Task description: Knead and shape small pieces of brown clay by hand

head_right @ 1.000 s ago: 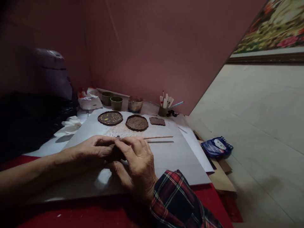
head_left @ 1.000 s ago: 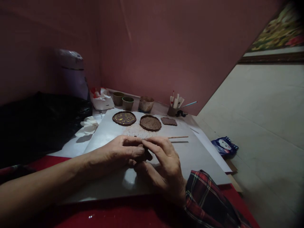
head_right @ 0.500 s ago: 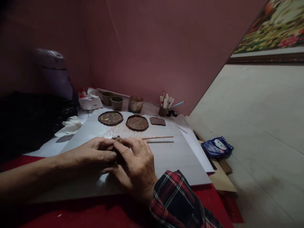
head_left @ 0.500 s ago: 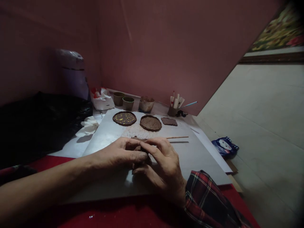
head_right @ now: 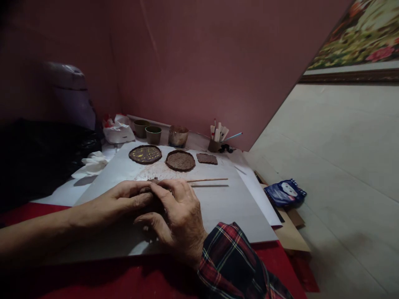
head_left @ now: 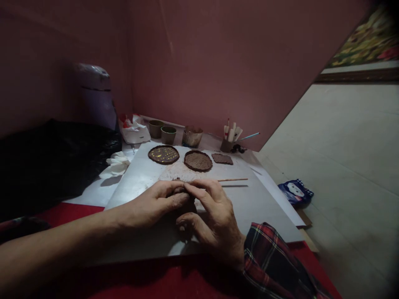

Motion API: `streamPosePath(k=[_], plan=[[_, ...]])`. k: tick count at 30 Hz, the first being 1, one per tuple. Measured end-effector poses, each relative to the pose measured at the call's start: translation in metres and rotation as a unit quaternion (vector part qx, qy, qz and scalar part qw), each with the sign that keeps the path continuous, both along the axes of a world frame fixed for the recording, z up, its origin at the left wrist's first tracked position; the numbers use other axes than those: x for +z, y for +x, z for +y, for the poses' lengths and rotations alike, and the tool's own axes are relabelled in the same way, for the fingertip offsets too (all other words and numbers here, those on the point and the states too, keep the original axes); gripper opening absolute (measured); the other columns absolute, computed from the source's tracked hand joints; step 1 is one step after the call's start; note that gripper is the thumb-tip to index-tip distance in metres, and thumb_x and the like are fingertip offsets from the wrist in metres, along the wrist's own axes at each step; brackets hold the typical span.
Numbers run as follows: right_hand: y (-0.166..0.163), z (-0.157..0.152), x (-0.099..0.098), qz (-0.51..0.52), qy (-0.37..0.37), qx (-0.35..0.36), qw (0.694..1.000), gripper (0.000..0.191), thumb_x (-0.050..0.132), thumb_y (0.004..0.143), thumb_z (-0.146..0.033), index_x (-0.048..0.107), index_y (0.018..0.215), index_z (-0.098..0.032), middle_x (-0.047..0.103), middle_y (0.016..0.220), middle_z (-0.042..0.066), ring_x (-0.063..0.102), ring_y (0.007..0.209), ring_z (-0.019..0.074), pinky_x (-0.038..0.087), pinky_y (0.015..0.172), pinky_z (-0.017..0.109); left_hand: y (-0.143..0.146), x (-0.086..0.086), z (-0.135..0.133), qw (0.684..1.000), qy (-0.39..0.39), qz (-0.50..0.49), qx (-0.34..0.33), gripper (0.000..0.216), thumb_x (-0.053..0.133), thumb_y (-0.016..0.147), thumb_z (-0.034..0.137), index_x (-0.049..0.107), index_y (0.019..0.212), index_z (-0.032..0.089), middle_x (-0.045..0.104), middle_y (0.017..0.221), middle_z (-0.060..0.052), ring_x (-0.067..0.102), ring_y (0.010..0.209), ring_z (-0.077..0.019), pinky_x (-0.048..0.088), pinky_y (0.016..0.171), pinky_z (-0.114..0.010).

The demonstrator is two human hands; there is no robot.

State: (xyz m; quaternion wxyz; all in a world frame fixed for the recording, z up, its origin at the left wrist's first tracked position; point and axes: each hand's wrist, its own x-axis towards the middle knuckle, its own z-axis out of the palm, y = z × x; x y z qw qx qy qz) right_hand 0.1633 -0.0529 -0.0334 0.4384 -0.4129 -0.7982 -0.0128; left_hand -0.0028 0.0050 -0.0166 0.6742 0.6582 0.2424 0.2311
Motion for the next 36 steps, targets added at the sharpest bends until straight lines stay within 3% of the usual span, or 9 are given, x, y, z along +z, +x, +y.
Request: streamPosePath(k=[12,16,26,30,33,36], plan=[[-0.0006,0.0002,0.0027,0.014,-0.005,0.021,1.0,0.038,0.058,0.087,-0.03,0.055,0.123,-0.018,0.057,0.113,0.011,0.054,0.103,0.0234,0.05,0.088,0.041,0.0016,-0.0039,-0.0014,0.999,-0.013,-0.042,0.013,0.026,0.057,0.084,0.037,0.054,0.085,0.011,0.057,0.065,-0.001,0.055,0.052,-0.0112,0.046,0.05,-0.022],[-0.0009,0.0001,0.0021,0.017,-0.002,0.023,1.0,0.037,0.06,0.086,-0.03,0.057,0.12,-0.014,0.058,0.112,0.012,0.054,0.103,0.0236,0.05,0.089,0.041,0.0021,-0.002,-0.0017,0.999,-0.034,-0.03,0.004,0.03,0.059,0.083,0.04,0.054,0.087,0.011,0.058,0.061,0.0,0.057,0.05,-0.0124,0.048,0.05,-0.023],[0.0007,0.0003,0.0028,0.038,-0.029,0.032,0.998,0.037,0.059,0.086,-0.031,0.058,0.118,-0.012,0.057,0.113,0.013,0.053,0.105,0.0231,0.047,0.092,0.039,0.0002,-0.0037,0.0024,0.998,-0.044,-0.032,-0.034,0.029,0.058,0.085,0.039,0.056,0.088,0.011,0.059,0.078,-0.003,0.057,0.068,-0.0138,0.047,0.062,-0.024],[0.0008,0.0003,0.0029,0.036,-0.037,0.031,0.998,0.035,0.057,0.088,-0.03,0.058,0.118,-0.013,0.056,0.113,0.013,0.053,0.105,0.0233,0.047,0.091,0.039,-0.0015,0.0,0.0028,0.996,-0.041,-0.042,-0.061,0.032,0.055,0.086,0.045,0.055,0.088,0.012,0.059,0.073,-0.003,0.057,0.067,-0.0156,0.047,0.065,-0.027],[0.0007,0.0007,0.0026,0.038,-0.026,0.025,0.999,0.037,0.056,0.088,-0.034,0.056,0.119,-0.013,0.057,0.113,0.013,0.053,0.105,0.0231,0.047,0.092,0.039,-0.0029,0.0027,0.0037,0.999,-0.01,-0.019,-0.037,0.033,0.046,0.091,0.041,0.057,0.081,0.013,0.058,0.075,-0.002,0.056,0.073,-0.0151,0.046,0.069,-0.026],[0.001,0.0012,0.0023,0.036,-0.018,0.018,0.999,0.037,0.054,0.089,-0.035,0.055,0.12,-0.015,0.057,0.114,0.012,0.053,0.106,0.0233,0.047,0.092,0.04,-0.0028,0.0027,0.0034,0.999,-0.024,-0.017,-0.02,0.025,0.049,0.091,0.036,0.06,0.087,0.013,0.057,0.083,-0.003,0.056,0.083,-0.0172,0.046,0.075,-0.028]])
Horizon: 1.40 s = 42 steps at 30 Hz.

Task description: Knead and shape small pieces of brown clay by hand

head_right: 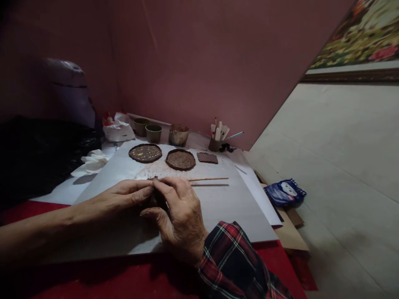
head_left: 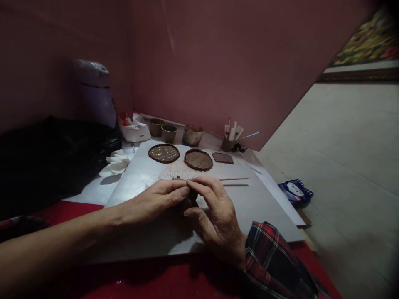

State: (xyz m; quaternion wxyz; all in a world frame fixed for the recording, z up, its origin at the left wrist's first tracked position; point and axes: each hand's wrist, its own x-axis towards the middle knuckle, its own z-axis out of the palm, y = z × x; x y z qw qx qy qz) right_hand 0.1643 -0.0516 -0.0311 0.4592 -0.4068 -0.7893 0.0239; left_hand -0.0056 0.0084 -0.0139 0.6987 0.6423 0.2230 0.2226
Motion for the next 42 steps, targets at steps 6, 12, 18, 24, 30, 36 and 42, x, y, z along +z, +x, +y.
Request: streamPosePath(k=[6,12,18,24,30,36,42], plan=[[0.001,0.0,-0.001,-0.004,0.004,-0.004,1.0,0.036,0.053,0.09,-0.035,0.054,0.122,-0.019,0.056,0.115,0.011,0.053,0.108,0.0235,0.048,0.091,0.041,0.003,-0.003,-0.004,0.997,-0.045,-0.05,0.026,0.024,0.057,0.086,0.031,0.061,0.1,0.013,0.056,0.076,-0.002,0.057,0.074,-0.0168,0.048,0.068,-0.028],[0.001,0.0,-0.003,-0.007,0.006,-0.002,1.0,0.036,0.052,0.09,-0.031,0.051,0.124,-0.021,0.053,0.118,0.011,0.052,0.111,0.0232,0.047,0.094,0.041,0.001,-0.003,-0.006,0.997,0.028,-0.045,0.058,0.022,0.057,0.085,0.029,0.065,0.099,0.014,0.057,0.078,-0.002,0.053,0.074,-0.0153,0.046,0.07,-0.026],[0.002,0.0,-0.003,-0.001,0.013,-0.004,1.0,0.034,0.054,0.089,-0.026,0.052,0.122,-0.019,0.053,0.119,0.011,0.051,0.111,0.0226,0.046,0.094,0.04,0.0,-0.005,-0.005,0.985,0.16,-0.005,0.063,0.027,0.051,0.089,0.031,0.064,0.109,0.017,0.058,0.089,-0.003,0.051,0.083,-0.016,0.044,0.077,-0.025],[0.002,0.0,-0.003,0.003,0.01,-0.011,1.0,0.032,0.051,0.091,-0.028,0.052,0.122,-0.021,0.054,0.117,0.011,0.053,0.11,0.023,0.048,0.093,0.042,0.001,-0.006,-0.004,0.988,0.14,0.002,0.059,0.028,0.05,0.091,0.032,0.062,0.111,0.017,0.06,0.094,-0.003,0.054,0.093,-0.0186,0.044,0.082,-0.026],[0.002,0.0,-0.003,0.01,0.017,-0.019,1.0,0.032,0.05,0.091,-0.028,0.053,0.123,-0.022,0.055,0.118,0.011,0.053,0.111,0.0237,0.048,0.094,0.043,-0.002,-0.004,-0.01,0.972,0.217,0.003,0.093,0.029,0.049,0.091,0.031,0.062,0.114,0.018,0.063,0.095,-0.004,0.055,0.091,-0.0187,0.045,0.083,-0.026],[0.002,-0.001,-0.003,0.013,0.019,-0.02,1.0,0.031,0.049,0.091,-0.028,0.053,0.122,-0.022,0.055,0.117,0.011,0.054,0.11,0.0242,0.048,0.093,0.044,-0.002,-0.001,-0.011,0.962,0.254,0.023,0.093,0.03,0.048,0.091,0.032,0.063,0.113,0.017,0.063,0.087,-0.004,0.056,0.083,-0.0178,0.046,0.078,-0.025],[0.002,0.0,-0.003,0.014,0.023,-0.019,0.999,0.032,0.05,0.091,-0.026,0.052,0.123,-0.022,0.055,0.116,0.01,0.054,0.11,0.0234,0.049,0.091,0.042,-0.001,0.0,-0.01,0.969,0.233,0.008,0.078,0.029,0.048,0.092,0.033,0.063,0.113,0.02,0.063,0.093,-0.003,0.056,0.088,-0.0169,0.045,0.081,-0.024]])
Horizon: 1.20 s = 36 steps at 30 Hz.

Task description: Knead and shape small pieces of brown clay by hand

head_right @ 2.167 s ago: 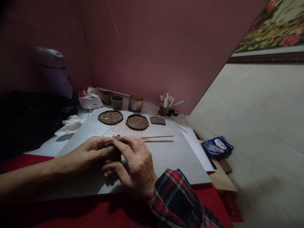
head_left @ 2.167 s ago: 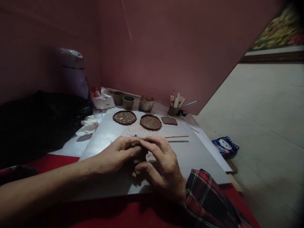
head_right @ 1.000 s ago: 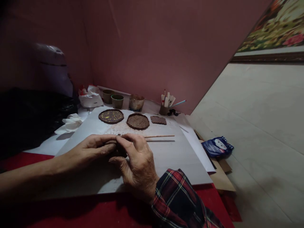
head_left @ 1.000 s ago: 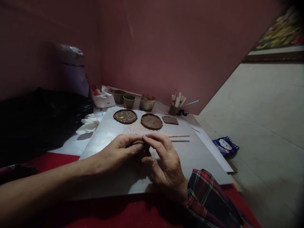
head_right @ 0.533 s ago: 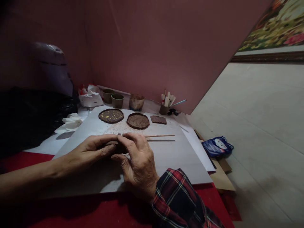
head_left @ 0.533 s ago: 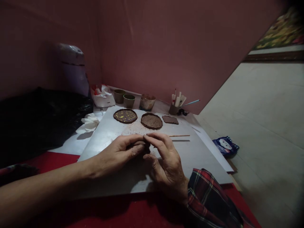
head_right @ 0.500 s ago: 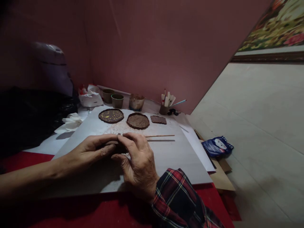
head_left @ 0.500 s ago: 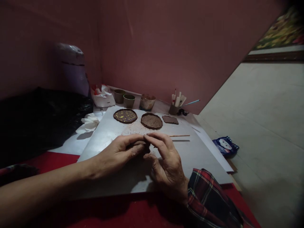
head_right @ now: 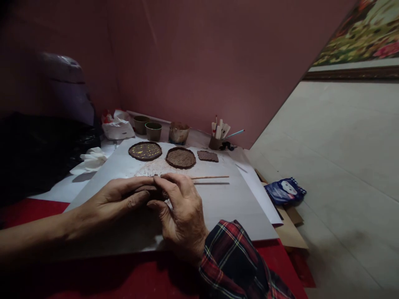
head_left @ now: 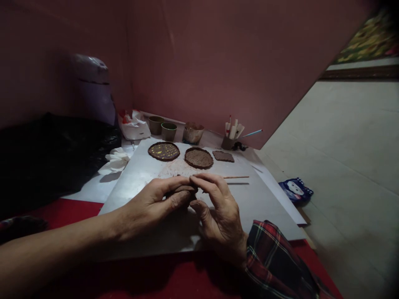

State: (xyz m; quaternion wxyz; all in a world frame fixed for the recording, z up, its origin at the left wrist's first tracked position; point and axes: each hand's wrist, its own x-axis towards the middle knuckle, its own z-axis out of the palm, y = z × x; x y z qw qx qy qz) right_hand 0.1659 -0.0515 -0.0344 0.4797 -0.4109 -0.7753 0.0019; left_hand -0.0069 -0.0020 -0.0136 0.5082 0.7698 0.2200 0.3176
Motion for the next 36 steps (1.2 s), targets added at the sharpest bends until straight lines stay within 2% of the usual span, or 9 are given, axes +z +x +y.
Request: streamPosePath(k=[10,16,20,24,29,36], plan=[[0.0004,0.0009,-0.0006,-0.001,0.003,0.0,1.0,0.032,0.051,0.09,-0.022,0.052,0.122,-0.022,0.055,0.117,0.01,0.054,0.11,0.0232,0.049,0.092,0.042,-0.0021,-0.001,-0.0014,1.0,-0.025,-0.002,-0.003,0.029,0.05,0.091,0.033,0.062,0.113,0.02,0.064,0.099,-0.003,0.056,0.097,-0.0195,0.045,0.084,-0.025],[-0.0012,-0.0005,0.0008,-0.005,-0.005,0.009,1.0,0.037,0.056,0.088,-0.023,0.05,0.124,-0.022,0.054,0.118,0.01,0.052,0.112,0.0235,0.047,0.095,0.042,0.0011,-0.0011,-0.0022,0.998,-0.055,-0.027,0.009,0.027,0.049,0.092,0.033,0.063,0.112,0.02,0.062,0.093,-0.002,0.055,0.086,-0.0158,0.046,0.079,-0.024],[-0.0021,-0.0007,0.0005,-0.014,-0.013,0.009,1.0,0.048,0.064,0.083,-0.027,0.047,0.127,-0.021,0.051,0.121,0.01,0.049,0.115,0.0242,0.044,0.098,0.042,0.0015,0.0012,-0.0027,0.997,-0.078,-0.022,0.0,0.028,0.049,0.092,0.033,0.063,0.112,0.02,0.059,0.09,-0.001,0.052,0.084,-0.0149,0.045,0.079,-0.024],[-0.0011,0.0001,-0.0009,-0.033,-0.032,0.012,0.999,0.057,0.066,0.08,-0.026,0.042,0.132,-0.022,0.047,0.128,0.011,0.046,0.119,0.0256,0.042,0.101,0.044,0.0022,0.003,-0.0029,0.993,-0.113,-0.03,-0.018,0.03,0.049,0.092,0.034,0.058,0.118,0.022,0.059,0.098,-0.002,0.053,0.089,-0.0157,0.044,0.08,-0.025],[0.0007,0.0013,-0.0025,-0.044,-0.037,0.005,0.998,0.058,0.064,0.079,-0.018,0.043,0.132,-0.02,0.045,0.13,0.011,0.044,0.122,0.0256,0.041,0.102,0.044,0.0014,0.0031,-0.0034,0.99,-0.128,-0.04,-0.035,0.031,0.05,0.092,0.03,0.056,0.12,0.02,0.059,0.106,-0.004,0.053,0.093,-0.0165,0.044,0.083,-0.025],[0.0004,0.0002,-0.0022,-0.059,-0.043,0.016,0.997,0.064,0.069,0.074,-0.02,0.043,0.132,-0.018,0.042,0.132,0.012,0.042,0.123,0.0261,0.04,0.104,0.041,0.001,0.0017,-0.0038,0.983,-0.167,-0.051,-0.049,0.031,0.047,0.093,0.033,0.056,0.119,0.02,0.056,0.093,-0.003,0.054,0.087,-0.0167,0.044,0.074,-0.026]])
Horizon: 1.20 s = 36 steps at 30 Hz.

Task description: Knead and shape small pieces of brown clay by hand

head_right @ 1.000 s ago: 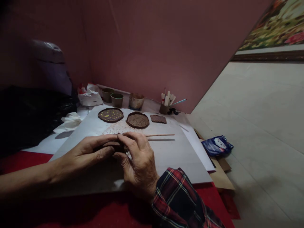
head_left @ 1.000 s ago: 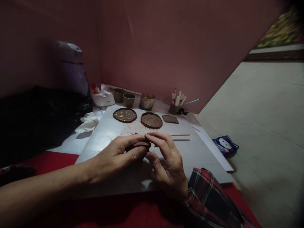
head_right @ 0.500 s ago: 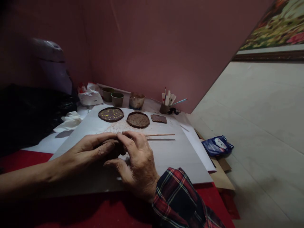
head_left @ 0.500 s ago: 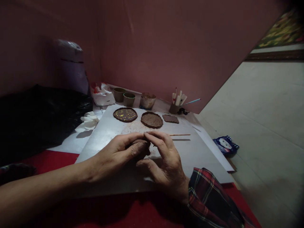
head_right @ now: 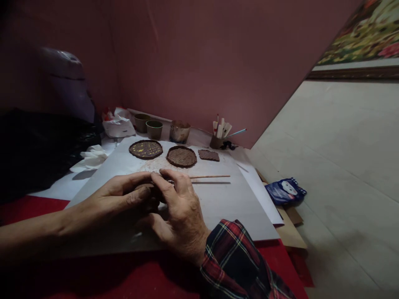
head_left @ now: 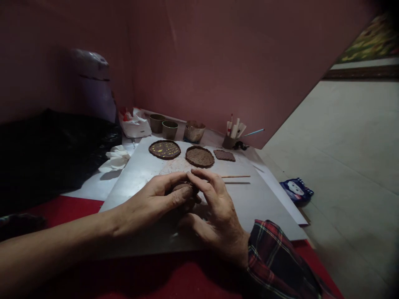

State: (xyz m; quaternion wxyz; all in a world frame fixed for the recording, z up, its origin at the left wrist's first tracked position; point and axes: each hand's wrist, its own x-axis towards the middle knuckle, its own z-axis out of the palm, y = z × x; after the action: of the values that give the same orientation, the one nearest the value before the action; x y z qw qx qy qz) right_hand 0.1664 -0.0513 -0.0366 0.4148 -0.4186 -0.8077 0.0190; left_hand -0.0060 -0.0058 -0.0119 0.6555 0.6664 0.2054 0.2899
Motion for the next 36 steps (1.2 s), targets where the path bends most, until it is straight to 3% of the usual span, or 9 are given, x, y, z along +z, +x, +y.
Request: streamPosePath(k=[10,16,30,36], plan=[[-0.0006,-0.0006,0.0014,-0.008,-0.001,-0.007,1.0,0.06,0.065,0.075,-0.016,0.043,0.131,-0.017,0.042,0.132,0.013,0.042,0.124,0.0257,0.039,0.105,0.041,0.0007,0.0001,0.002,1.0,0.02,0.008,0.016,0.029,0.05,0.092,0.033,0.059,0.117,0.023,0.055,0.089,-0.001,0.053,0.088,-0.0155,0.043,0.079,-0.025],[-0.0009,-0.0003,0.0018,-0.018,-0.01,0.006,1.0,0.065,0.07,0.074,-0.025,0.042,0.132,-0.016,0.042,0.132,0.013,0.042,0.123,0.0262,0.039,0.105,0.041,0.0005,-0.0021,0.0009,1.0,-0.015,0.002,0.013,0.029,0.049,0.092,0.032,0.059,0.117,0.022,0.06,0.101,-0.003,0.055,0.098,-0.0187,0.043,0.083,-0.027],[-0.0021,-0.0003,0.0004,-0.026,0.009,-0.01,1.0,0.06,0.065,0.074,-0.016,0.043,0.129,-0.016,0.048,0.127,0.012,0.046,0.118,0.0243,0.042,0.102,0.04,-0.0004,-0.0008,0.0068,0.999,0.031,0.032,-0.007,0.028,0.047,0.092,0.034,0.06,0.111,0.017,0.056,0.089,-0.003,0.051,0.084,-0.0162,0.042,0.072,-0.024],[-0.0026,-0.0011,-0.0001,-0.015,0.027,-0.021,0.999,0.059,0.069,0.077,-0.027,0.044,0.128,-0.012,0.051,0.124,0.015,0.049,0.116,0.0246,0.043,0.1,0.041,-0.0001,0.002,0.0052,0.997,0.061,0.037,0.0,0.028,0.046,0.092,0.036,0.06,0.107,0.017,0.057,0.088,-0.002,0.051,0.081,-0.015,0.042,0.071,-0.023]])
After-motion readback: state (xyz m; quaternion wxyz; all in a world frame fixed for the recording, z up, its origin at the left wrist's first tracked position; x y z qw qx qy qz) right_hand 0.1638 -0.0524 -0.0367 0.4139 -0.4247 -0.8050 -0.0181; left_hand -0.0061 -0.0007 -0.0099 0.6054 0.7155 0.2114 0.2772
